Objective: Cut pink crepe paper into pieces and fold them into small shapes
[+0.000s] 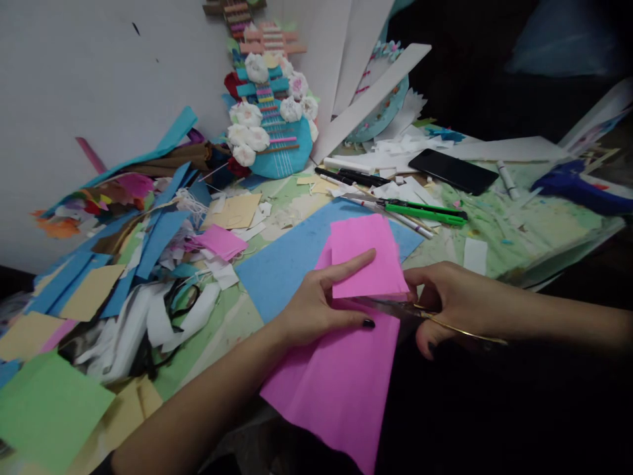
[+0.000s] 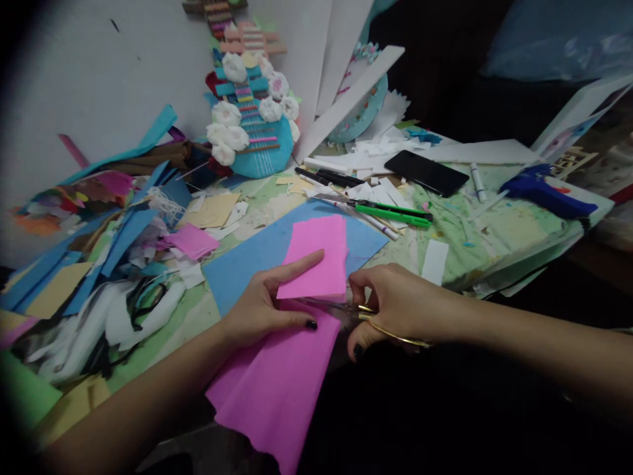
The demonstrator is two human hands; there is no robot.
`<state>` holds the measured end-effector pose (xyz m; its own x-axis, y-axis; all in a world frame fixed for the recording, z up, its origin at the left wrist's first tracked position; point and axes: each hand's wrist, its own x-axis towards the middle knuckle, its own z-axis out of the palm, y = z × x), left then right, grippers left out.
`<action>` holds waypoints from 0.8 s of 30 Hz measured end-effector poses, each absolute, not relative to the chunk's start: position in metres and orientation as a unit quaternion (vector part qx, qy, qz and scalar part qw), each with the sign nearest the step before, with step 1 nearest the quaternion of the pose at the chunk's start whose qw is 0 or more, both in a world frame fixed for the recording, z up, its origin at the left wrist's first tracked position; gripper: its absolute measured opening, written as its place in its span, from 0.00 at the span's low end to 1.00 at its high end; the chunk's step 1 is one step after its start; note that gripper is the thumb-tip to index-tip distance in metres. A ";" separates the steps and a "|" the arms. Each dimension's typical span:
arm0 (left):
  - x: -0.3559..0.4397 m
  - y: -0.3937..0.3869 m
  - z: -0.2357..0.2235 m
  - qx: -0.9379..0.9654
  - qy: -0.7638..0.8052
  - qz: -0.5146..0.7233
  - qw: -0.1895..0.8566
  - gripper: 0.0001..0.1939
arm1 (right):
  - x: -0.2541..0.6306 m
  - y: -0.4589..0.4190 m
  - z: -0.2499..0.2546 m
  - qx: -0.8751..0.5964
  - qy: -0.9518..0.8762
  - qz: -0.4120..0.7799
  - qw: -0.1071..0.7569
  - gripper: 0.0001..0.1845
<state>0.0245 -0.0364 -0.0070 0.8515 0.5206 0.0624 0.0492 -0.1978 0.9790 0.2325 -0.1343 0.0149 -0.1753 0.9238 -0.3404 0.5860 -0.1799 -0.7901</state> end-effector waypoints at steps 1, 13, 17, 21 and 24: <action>0.024 -0.034 -0.007 0.741 0.201 0.203 0.608 0.41 | 0.236 -0.134 0.014 -0.624 -0.603 0.463 0.180 0.24; 0.012 0.015 -0.008 0.707 0.268 0.402 0.516 0.46 | 0.264 -0.121 0.004 -0.647 -0.582 0.420 0.256 0.14; 0.012 0.025 -0.011 0.665 0.265 0.428 0.552 0.49 | 0.265 -0.122 0.003 -0.652 -0.548 0.433 0.296 0.16; 0.011 0.032 -0.014 0.656 0.289 0.436 0.544 0.45 | 0.262 -0.123 0.004 -0.662 -0.554 0.414 0.290 0.18; 0.008 0.035 -0.013 0.648 0.292 0.455 0.537 0.42 | 0.261 -0.124 0.006 -0.668 -0.584 0.375 0.267 0.18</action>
